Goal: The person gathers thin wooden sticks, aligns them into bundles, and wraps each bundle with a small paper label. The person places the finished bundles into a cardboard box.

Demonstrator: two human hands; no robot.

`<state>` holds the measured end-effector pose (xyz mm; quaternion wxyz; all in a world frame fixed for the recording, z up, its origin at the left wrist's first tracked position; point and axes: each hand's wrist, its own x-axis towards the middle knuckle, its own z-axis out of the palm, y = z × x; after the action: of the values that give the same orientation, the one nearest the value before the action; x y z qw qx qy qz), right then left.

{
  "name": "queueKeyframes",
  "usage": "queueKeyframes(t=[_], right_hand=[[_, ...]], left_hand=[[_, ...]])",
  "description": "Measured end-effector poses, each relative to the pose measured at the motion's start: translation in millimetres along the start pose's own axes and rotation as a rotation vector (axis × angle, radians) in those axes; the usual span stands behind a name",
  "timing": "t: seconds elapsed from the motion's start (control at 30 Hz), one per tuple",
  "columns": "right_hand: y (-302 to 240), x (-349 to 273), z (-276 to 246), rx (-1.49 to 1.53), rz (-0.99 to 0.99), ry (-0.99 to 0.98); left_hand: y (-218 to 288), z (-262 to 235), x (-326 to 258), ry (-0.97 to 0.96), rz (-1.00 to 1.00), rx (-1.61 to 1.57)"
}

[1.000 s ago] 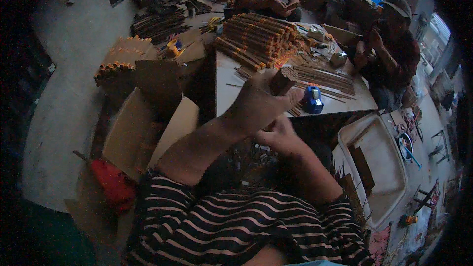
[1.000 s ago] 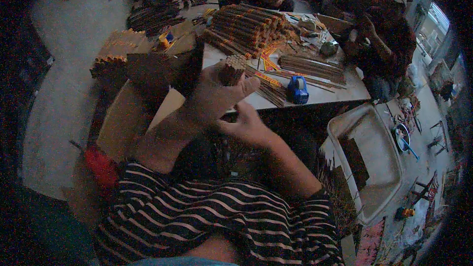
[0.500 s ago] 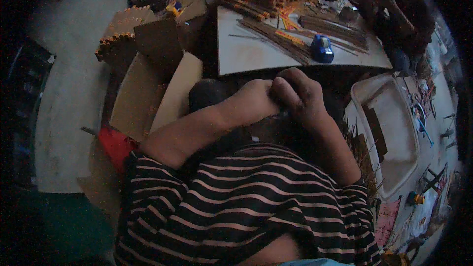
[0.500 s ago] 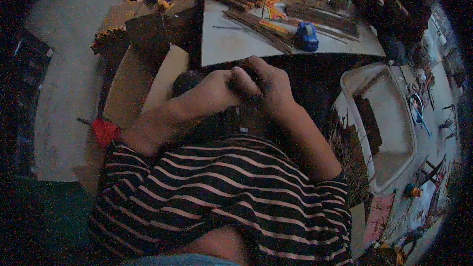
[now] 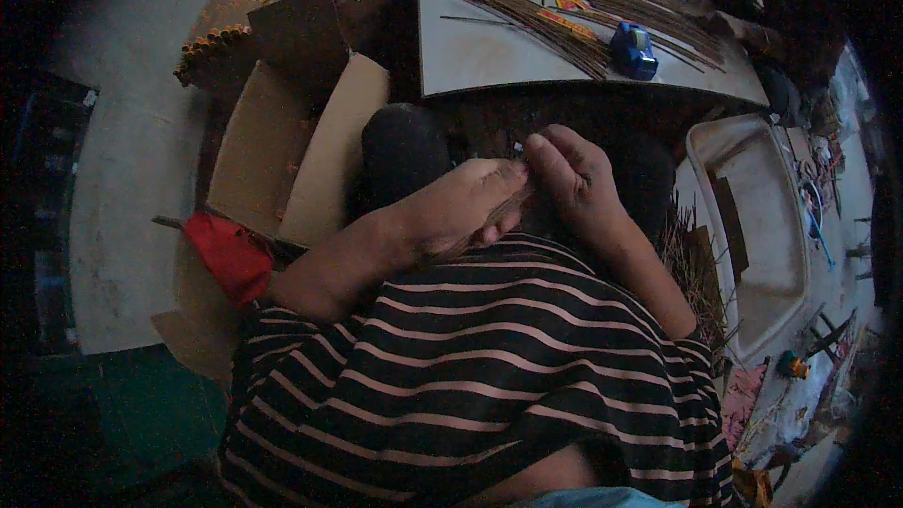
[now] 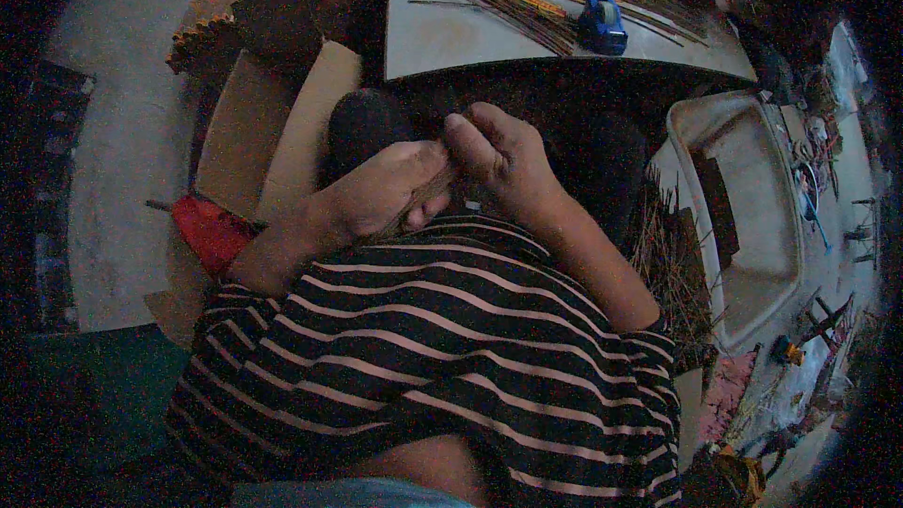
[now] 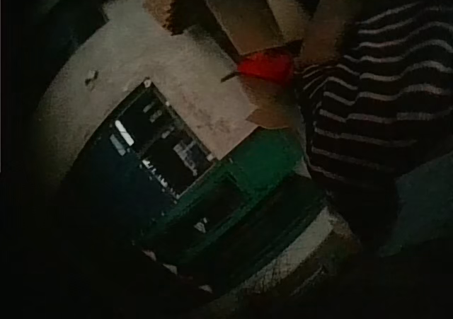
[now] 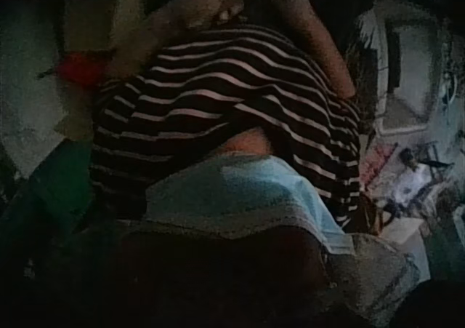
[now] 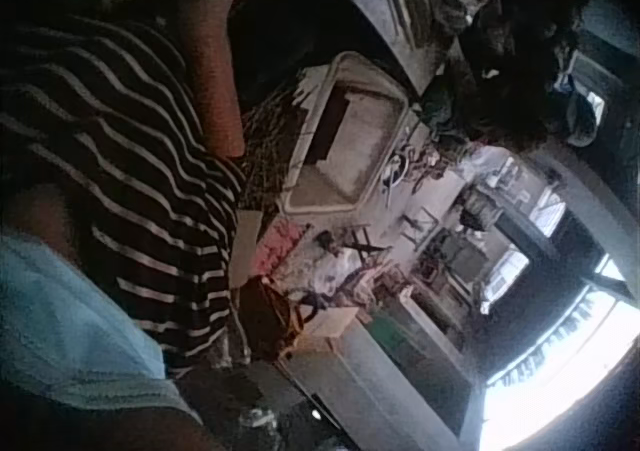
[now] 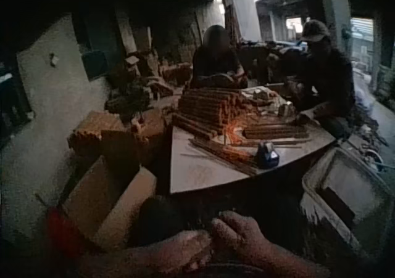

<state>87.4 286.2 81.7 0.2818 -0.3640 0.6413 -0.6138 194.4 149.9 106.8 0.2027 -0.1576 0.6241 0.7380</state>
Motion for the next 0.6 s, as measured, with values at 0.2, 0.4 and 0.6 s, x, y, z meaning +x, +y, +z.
queueKeyframes(t=[0.2,0.4,0.6], right_hand=[[-2.6,0.2,-0.9,0.238,0.055,-0.111],[-1.9,9.0,-5.5,0.283,0.197,-0.182],[5.4,21.5,-6.7,0.272,0.151,-0.241]], left_hand=[[4.4,-6.9,-3.0,-0.001,0.042,-0.064],[2.1,-18.9,2.5,-0.014,0.001,0.009],[7.1,-24.7,5.9,-0.122,0.076,-0.069]])
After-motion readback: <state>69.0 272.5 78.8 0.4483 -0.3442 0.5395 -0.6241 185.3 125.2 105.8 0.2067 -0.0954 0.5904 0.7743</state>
